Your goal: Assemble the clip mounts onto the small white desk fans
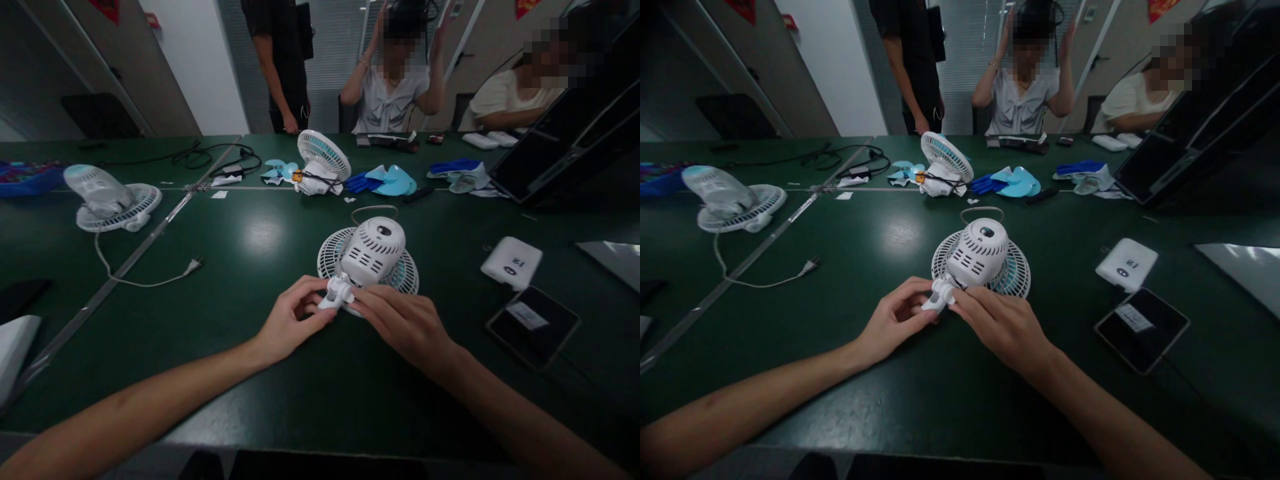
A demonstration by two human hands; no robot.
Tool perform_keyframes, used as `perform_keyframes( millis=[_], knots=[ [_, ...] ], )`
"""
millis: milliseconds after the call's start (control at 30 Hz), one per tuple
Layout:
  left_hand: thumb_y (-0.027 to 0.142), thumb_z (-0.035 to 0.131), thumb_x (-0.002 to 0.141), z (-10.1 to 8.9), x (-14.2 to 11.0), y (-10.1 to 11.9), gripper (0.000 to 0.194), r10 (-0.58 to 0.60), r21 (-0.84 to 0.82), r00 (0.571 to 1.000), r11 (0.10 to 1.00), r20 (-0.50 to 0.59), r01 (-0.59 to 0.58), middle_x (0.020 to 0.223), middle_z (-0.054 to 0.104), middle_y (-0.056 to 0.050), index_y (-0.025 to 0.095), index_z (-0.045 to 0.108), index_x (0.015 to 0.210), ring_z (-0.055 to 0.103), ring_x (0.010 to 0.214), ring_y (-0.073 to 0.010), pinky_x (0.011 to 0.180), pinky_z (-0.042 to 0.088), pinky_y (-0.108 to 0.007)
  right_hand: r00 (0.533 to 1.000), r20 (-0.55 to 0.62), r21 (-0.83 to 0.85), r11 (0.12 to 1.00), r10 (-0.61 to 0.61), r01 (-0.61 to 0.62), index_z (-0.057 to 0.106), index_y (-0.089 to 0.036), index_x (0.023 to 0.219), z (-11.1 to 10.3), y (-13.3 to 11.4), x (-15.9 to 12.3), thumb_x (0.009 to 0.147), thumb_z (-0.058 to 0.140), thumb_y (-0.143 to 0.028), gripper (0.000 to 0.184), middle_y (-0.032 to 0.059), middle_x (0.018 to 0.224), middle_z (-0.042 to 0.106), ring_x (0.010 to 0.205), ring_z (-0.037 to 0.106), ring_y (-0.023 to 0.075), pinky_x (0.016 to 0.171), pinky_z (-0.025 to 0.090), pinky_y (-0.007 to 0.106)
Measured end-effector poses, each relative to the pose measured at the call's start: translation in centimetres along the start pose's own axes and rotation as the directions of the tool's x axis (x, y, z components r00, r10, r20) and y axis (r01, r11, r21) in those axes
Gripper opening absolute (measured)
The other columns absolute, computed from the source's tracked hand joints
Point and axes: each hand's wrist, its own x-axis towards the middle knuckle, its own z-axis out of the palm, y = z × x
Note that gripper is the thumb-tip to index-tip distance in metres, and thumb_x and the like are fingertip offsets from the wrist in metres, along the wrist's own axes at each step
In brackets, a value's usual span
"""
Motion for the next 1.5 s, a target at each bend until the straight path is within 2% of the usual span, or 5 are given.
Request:
perform_keyframes(
  millis=[167,367,667,900,1500],
  knots=[
    [0.025,0.076,0.09,0.0,0.0,-0.1,0.036,-0.022,0.024,1.0,0.999,-0.018,0.023,0.118,0.058,-0.009,0.016,0.067,0.125,0.065,0.089,-0.013,0.079,0.059,-0.026,0.992,-0.018,-0.018,0.992,0.127,-0.127,0.067,-0.016,0.092,0.5,-0.7,1.2,0.101,0.06,-0.019,0.012,0.0006,0.08,0.072,0.064,0.065,0.0111,0.056,0.045,0.026],
    [0.025,0.075,0.091,0.1,0.0,0.2,0.036,-0.018,0.029,1.0,0.999,-0.017,0.018,0.118,0.058,-0.009,0.017,0.067,0.124,0.066,0.089,-0.0131,0.077,0.059,-0.025,0.998,0.056,0.019,1.0,-0.004,0.003,0.062,-0.018,0.132,0.3,0.2,-0.3,0.097,0.059,-0.009,0.036,0.0053,0.115,0.074,0.091,0.072,0.0133,0.069,0.054,0.024],
    [0.026,0.075,0.091,0.0,0.0,-0.1,0.038,-0.003,0.063,1.0,0.998,-0.002,0.003,0.118,0.057,-0.01,0.017,0.067,0.126,0.065,0.089,-0.0135,0.077,0.06,-0.026,0.991,-0.004,-0.052,0.989,0.137,-0.137,0.069,-0.018,0.085,0.8,-0.7,0.9,0.1,0.062,-0.022,0.017,-0.0009,0.075,0.071,0.062,0.062,0.0104,0.054,0.043,0.028],
    [0.025,0.075,0.091,0.0,0.0,-0.1,0.036,-0.011,0.041,1.0,0.999,-0.013,0.012,0.118,0.058,-0.009,0.017,0.067,0.125,0.065,0.088,-0.0126,0.076,0.059,-0.024,0.999,0.032,0.009,1.0,-0.009,0.008,0.066,-0.02,0.126,0.2,0.3,-0.7,0.097,0.059,-0.011,0.031,0.004,0.111,0.074,0.086,0.072,0.0121,0.068,0.054,0.023],
    [0.026,0.076,0.09,0.2,-0.1,0.2,0.035,-0.011,0.08,1.0,0.997,-0.019,0.013,0.115,0.059,-0.009,0.016,0.067,0.123,0.065,0.087,-0.0131,0.076,0.059,-0.025,0.995,-0.057,-0.067,0.994,0.08,-0.084,0.066,-0.018,0.099,0.6,-0.5,0.5,0.1,0.062,-0.016,0.004,-0.0019,0.082,0.073,0.065,0.065,0.0096,0.057,0.046,0.027]
  ],
)
